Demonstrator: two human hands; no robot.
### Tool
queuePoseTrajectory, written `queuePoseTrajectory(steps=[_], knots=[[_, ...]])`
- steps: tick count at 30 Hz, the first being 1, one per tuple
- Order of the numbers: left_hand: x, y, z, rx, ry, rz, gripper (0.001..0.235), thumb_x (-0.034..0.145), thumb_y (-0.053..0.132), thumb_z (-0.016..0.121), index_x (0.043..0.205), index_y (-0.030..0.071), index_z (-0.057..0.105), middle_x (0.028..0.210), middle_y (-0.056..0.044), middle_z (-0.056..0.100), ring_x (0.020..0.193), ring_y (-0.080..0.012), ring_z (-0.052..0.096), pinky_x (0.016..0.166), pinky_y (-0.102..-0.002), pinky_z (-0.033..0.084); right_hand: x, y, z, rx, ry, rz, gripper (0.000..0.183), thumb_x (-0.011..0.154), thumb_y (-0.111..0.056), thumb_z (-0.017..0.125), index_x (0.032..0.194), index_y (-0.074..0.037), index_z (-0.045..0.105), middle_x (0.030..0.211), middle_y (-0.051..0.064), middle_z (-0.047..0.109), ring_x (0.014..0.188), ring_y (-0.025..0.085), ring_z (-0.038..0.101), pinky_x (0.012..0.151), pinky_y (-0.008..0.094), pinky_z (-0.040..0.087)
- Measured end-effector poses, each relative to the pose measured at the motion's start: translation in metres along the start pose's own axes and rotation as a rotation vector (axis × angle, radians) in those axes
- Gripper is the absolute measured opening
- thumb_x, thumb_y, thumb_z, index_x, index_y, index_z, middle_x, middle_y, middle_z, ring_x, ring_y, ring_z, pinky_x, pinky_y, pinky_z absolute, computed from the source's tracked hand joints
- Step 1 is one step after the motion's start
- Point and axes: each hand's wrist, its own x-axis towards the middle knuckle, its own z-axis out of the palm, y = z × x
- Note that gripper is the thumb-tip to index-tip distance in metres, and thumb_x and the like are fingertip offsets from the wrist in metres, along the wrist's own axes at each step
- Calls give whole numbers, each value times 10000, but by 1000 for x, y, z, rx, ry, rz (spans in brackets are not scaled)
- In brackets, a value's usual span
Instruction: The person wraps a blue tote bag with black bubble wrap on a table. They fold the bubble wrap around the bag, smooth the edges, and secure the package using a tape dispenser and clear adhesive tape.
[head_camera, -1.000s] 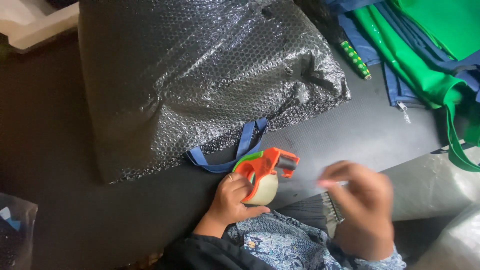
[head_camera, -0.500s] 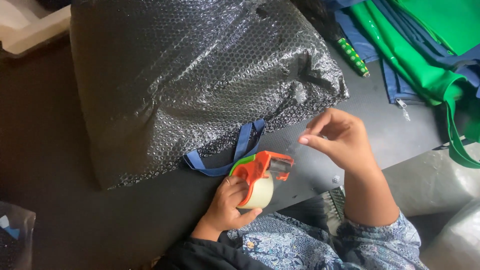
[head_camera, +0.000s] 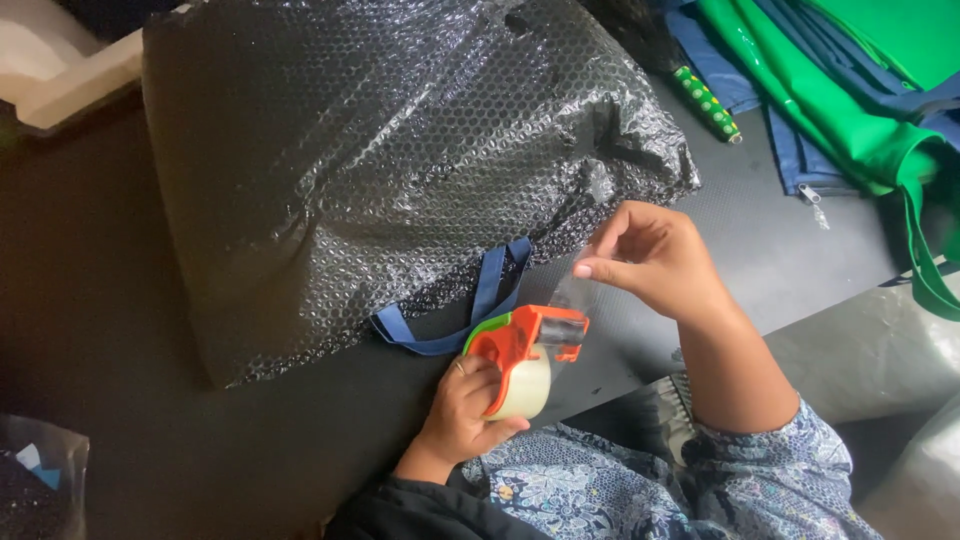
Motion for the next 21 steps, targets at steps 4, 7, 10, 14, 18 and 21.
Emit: queuePoseTrajectory(steps=[4,7,10,14,18,21], knots=[[-12,-6,5,29,-29,-25,446,1026,462,554,1052,32,667,1004,-123,720,974,-340,617,851,-430,471,-8,-8,2,-52,41,-41,254,778,-42,864,764,-93,615,795,70,722,761,123,707,680,239,580],[-13,-4,4,18,-48,-33,413,1027,416,568,1099,20,656,1039,-133,714,1018,-343,596,881,-438,465,-14,-13,5,-106,49,-78,250,774,-64,870,755,-99,623,788,53,704,751,109,669,661,230,537],[-9,-1,3,8,-55,-15,326,1011,346,610,1083,31,651,1044,-129,714,1034,-340,592,895,-443,473,-11,-16,9,-152,40,-80,252,779,-94,876,752,-108,626,782,44,715,732,93,648,624,216,487],[-2,5,1,36,-42,32,246,980,280,646,1057,48,676,1050,-119,711,1001,-319,593,884,-465,495,-1,-6,10,-24,-71,69,371,658,-77,945,781,-114,597,763,49,726,698,94,677,607,210,532],[-1,6,2,38,-35,98,264,1016,271,616,1074,22,680,992,-100,720,983,-327,583,895,-475,504,11,23,11,27,-89,102,398,671,-21,933,727,-102,548,712,45,682,691,107,684,621,235,572],[-6,2,5,92,-51,80,320,1015,320,633,1167,44,689,1096,-75,741,1028,-312,596,873,-477,486,12,50,10,79,-136,181,397,698,13,911,732,-111,535,705,59,707,677,144,740,606,245,589]])
